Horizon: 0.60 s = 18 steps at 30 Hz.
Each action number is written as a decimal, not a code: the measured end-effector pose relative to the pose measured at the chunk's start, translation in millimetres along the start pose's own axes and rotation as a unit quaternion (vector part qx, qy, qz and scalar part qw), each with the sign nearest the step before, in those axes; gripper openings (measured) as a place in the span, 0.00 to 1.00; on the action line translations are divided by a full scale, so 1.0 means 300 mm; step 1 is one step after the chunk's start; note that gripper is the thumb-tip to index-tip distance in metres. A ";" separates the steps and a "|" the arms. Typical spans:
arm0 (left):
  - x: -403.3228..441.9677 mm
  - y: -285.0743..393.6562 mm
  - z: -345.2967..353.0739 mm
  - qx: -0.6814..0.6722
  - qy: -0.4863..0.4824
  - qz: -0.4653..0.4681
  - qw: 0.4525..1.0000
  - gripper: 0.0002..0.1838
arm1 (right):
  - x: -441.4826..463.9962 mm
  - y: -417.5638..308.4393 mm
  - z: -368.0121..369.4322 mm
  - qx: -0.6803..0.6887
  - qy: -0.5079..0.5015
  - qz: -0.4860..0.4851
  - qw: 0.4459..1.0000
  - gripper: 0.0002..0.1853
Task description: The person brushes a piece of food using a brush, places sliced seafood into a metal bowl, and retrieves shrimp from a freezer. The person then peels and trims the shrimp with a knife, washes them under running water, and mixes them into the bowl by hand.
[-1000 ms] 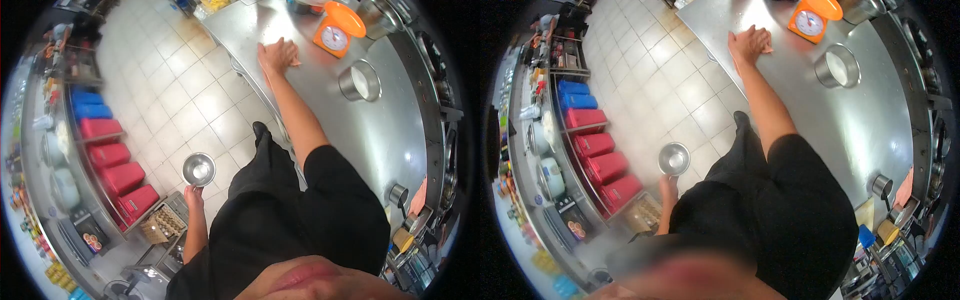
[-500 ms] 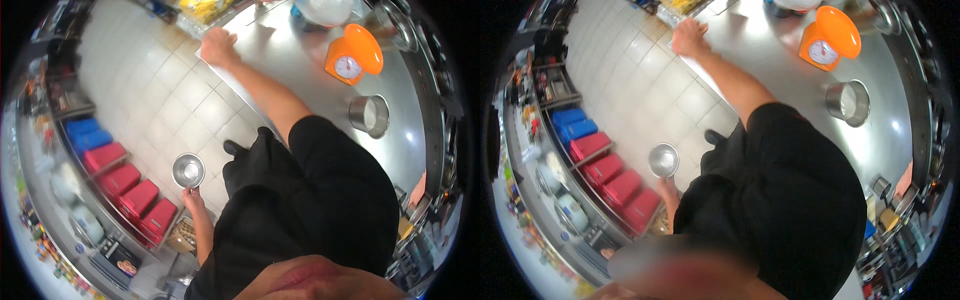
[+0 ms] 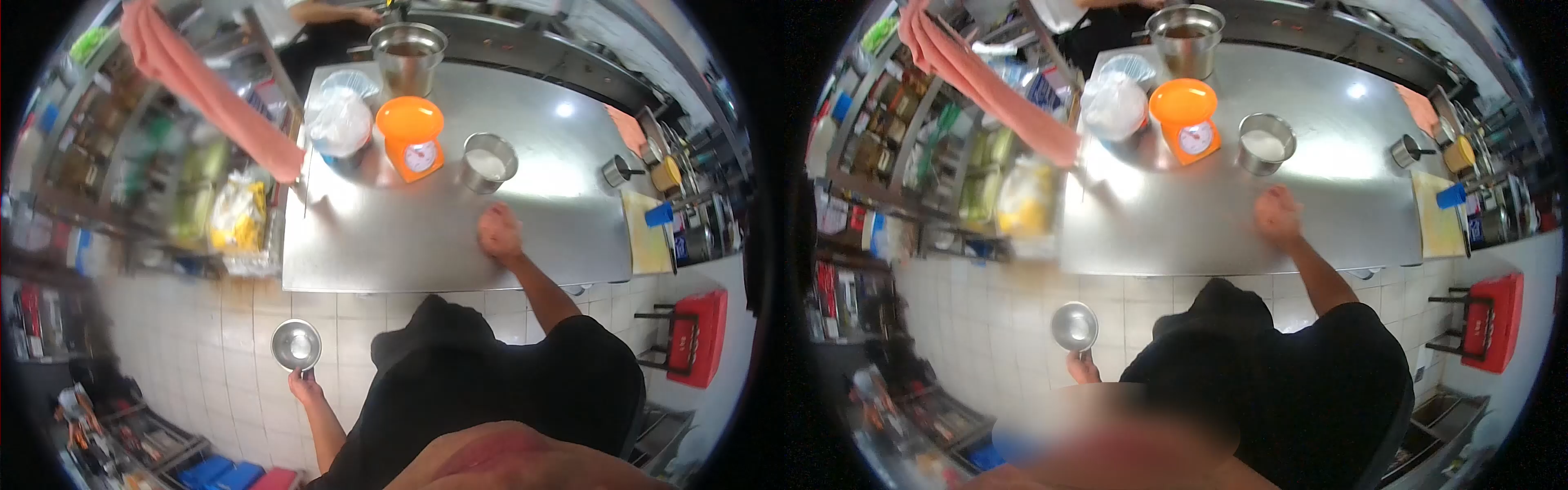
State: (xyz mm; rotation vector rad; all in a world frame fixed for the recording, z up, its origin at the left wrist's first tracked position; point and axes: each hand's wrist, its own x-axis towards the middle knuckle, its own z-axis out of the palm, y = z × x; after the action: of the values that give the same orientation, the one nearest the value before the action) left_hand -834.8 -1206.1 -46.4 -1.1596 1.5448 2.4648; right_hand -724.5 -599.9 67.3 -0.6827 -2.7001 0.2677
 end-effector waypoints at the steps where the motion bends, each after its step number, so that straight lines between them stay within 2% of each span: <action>1: 0.046 0.038 0.035 0.010 -0.011 0.000 1.000 0.10 | -0.038 0.097 -0.029 -0.052 -0.062 0.056 0.995 0.19; 3: 0.088 0.074 0.052 0.018 -0.030 0.006 0.999 0.10 | -0.132 0.192 -0.072 -0.085 0.032 0.102 0.991 0.16; 5: 0.142 0.089 0.093 0.020 -0.053 0.011 0.998 0.10 | -0.179 0.305 -0.045 0.048 0.094 0.195 0.975 0.19; 7: 0.167 0.096 0.110 0.019 -0.077 0.002 0.997 0.11 | -0.150 0.250 -0.111 0.199 0.155 0.281 0.926 0.23; 8: 0.176 0.093 0.105 0.021 -0.088 -0.005 0.996 0.11 | -0.103 0.119 -0.221 0.281 0.188 0.325 0.883 0.24; 10: 0.209 0.073 0.099 0.021 -0.111 -0.022 0.993 0.12 | 0.001 0.057 -0.282 0.471 0.278 0.238 0.803 0.32; 11: 0.209 0.071 0.090 0.019 -0.121 -0.030 0.992 0.12 | 0.042 -0.024 -0.386 0.563 0.266 0.137 0.770 0.29; 12: 0.195 0.071 0.096 0.023 -0.129 -0.028 0.991 0.12 | 0.130 -0.061 -0.454 0.587 0.247 0.135 0.759 0.28; 15: 0.164 0.085 0.094 0.038 -0.139 -0.028 0.989 0.12 | 0.374 -0.156 -0.638 0.767 0.196 -0.045 0.610 0.27; 17: 0.159 0.092 0.067 0.026 -0.141 -0.021 0.989 0.12 | 0.544 -0.241 -0.748 0.784 0.199 -0.098 0.580 0.23; 18: 0.152 0.094 0.057 0.020 -0.129 -0.021 0.991 0.12 | 0.582 -0.373 -0.847 0.815 0.223 -0.069 0.530 0.15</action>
State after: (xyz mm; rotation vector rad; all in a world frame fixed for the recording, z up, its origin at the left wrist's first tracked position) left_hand -888.2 -1223.6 -47.4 -0.8173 1.4744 2.4285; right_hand -822.1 -586.9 380.2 0.1365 -0.9796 1.8326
